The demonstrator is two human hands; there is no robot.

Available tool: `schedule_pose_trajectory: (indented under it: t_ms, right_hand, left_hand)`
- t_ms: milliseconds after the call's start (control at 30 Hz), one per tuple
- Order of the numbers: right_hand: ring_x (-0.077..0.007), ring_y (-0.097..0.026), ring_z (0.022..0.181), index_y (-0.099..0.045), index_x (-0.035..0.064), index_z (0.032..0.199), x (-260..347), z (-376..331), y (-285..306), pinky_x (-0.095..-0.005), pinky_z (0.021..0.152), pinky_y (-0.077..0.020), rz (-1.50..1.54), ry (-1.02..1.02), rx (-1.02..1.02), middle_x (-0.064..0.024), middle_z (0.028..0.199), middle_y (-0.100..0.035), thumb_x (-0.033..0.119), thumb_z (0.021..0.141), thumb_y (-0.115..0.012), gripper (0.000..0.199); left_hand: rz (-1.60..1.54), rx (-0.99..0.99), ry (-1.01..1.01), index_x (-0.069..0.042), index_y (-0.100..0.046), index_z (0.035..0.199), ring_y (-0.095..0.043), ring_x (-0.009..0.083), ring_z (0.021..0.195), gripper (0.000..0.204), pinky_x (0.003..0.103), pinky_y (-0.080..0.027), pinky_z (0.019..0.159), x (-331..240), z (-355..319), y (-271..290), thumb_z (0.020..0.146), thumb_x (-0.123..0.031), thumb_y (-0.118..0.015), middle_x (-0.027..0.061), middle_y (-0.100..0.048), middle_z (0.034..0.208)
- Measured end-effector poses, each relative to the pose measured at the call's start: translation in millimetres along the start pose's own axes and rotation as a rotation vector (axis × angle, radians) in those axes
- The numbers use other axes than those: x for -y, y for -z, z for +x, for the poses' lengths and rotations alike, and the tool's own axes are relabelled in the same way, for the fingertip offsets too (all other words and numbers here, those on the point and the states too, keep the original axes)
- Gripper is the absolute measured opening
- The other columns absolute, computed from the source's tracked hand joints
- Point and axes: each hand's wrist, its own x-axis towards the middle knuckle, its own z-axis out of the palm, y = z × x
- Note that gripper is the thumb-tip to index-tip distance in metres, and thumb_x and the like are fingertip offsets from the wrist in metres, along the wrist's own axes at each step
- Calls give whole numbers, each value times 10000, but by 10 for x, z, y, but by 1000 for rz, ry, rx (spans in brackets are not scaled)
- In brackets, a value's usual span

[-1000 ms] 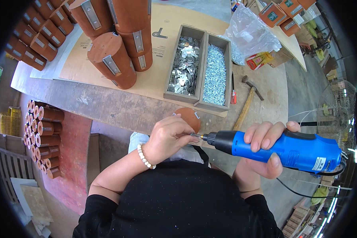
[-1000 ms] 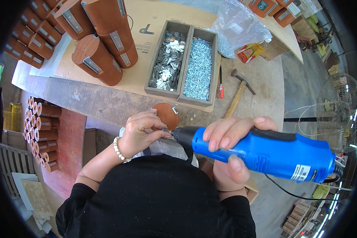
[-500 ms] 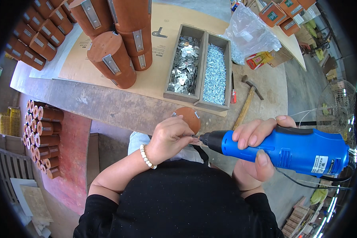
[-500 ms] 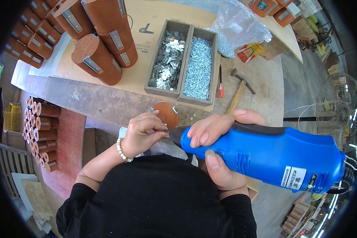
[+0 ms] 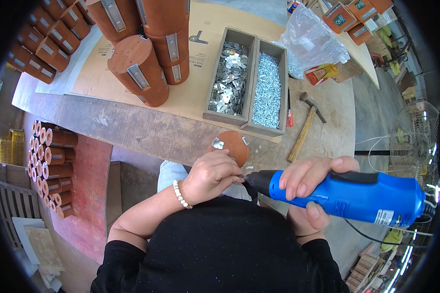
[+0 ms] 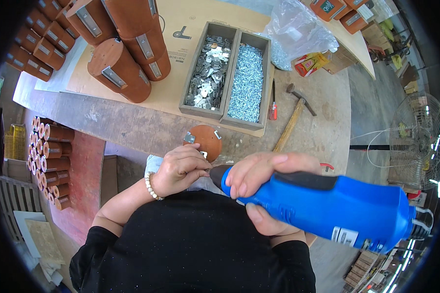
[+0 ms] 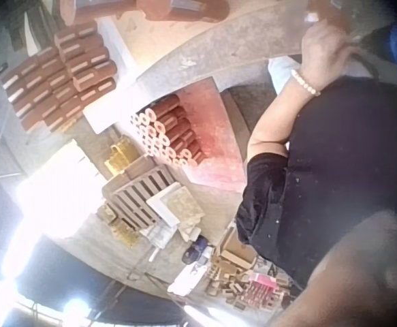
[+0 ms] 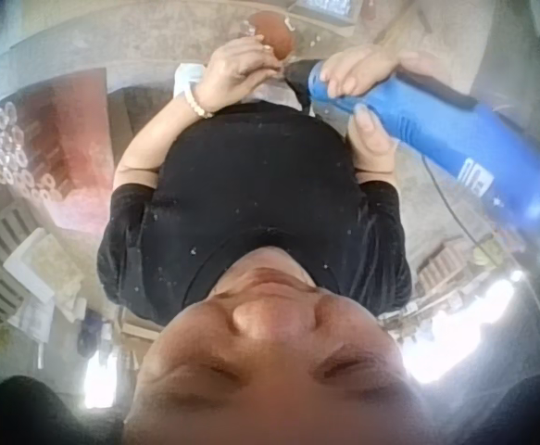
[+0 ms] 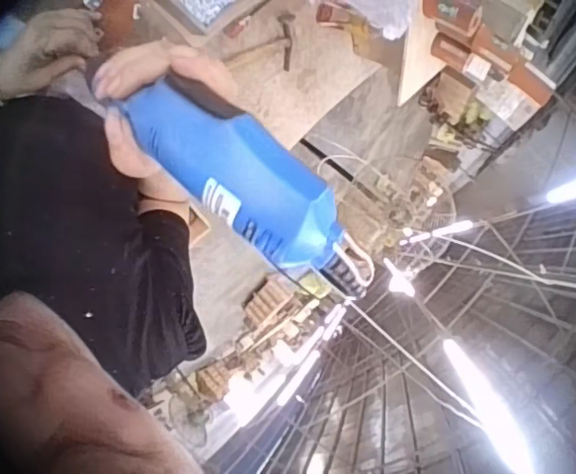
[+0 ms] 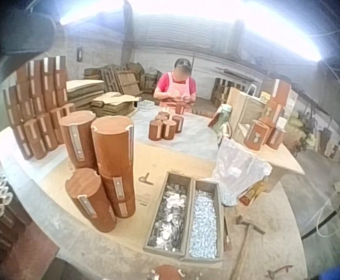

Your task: The recorder is assembling small metal brackets onto cylindrical wooden furniture components using an electric screwdriver.

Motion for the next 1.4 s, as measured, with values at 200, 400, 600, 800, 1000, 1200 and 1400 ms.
schedule_pose_trajectory:
  t_ms: [200, 400, 600, 800, 1000, 1200, 1400]
  right_hand:
    - [-232, -558, 716, -282, 117, 1226, -54, 74, -96, -415, 707, -493, -77, -29, -229, -86, 784, -546, 67, 757, -635, 589]
    - [-238, -566, 730, -277, 107, 1238, -18, 113, -86, -418, 723, -491, -94, -33, -185, -93, 786, -550, 52, 742, -637, 615]
    - [-243, -568, 733, -279, 100, 1228, -24, 87, -63, -432, 742, -480, -119, 8, -228, -95, 788, -551, 38, 732, -631, 611]
    - [-243, -571, 743, -280, 71, 1193, -46, 118, -113, -418, 753, -481, -161, -79, -275, -95, 783, -546, 11, 726, -617, 579]
    - [-233, -582, 765, -277, 48, 1178, -112, 133, -108, -391, 767, -483, -167, -85, -226, -97, 787, -552, -9, 723, -608, 566]
    - [-227, -592, 781, -280, 39, 1165, -126, 124, -101, -374, 794, -471, -177, -98, -187, -91, 796, -559, -32, 712, -586, 552]
    - [-216, -599, 778, -291, 36, 1147, -129, 115, -91, -361, 841, -439, -258, -108, -156, -79, 781, -561, -41, 696, -583, 543]
  left_hand:
    - [165, -80, -59, -75, -636, 771, -622, 209, 733, 166, 419, -459, 861, 53, 42, 43, 635, -58, -730, 46, -631, 739]
    - [234, -25, -1, -98, -639, 815, -569, 228, 957, 297, 488, -333, 971, -33, 122, 116, 577, -199, -784, 16, -642, 895]
    - [437, 17, 93, -110, -641, 959, -419, 299, 1169, 476, 567, -222, 1013, -6, 20, 176, 557, -316, -789, 43, -516, 1226]
    - [495, -58, 43, -85, -652, 923, -459, 275, 1149, 360, 567, -191, 1027, 79, -148, 27, 595, -191, -757, 27, -574, 1135]
    - [461, -157, 15, -80, -669, 851, -500, 271, 1115, 270, 523, -173, 1051, 111, -208, -86, 607, -149, -761, 40, -625, 1074]
    - [485, -213, 10, -85, -669, 828, -524, 245, 1097, 233, 521, -182, 1047, 104, -204, -98, 619, -156, -743, 14, -634, 1025]
    - [493, -193, 5, -87, -669, 831, -524, 249, 1103, 230, 526, -205, 1035, 104, -210, -92, 627, -161, -743, 10, -636, 1021]
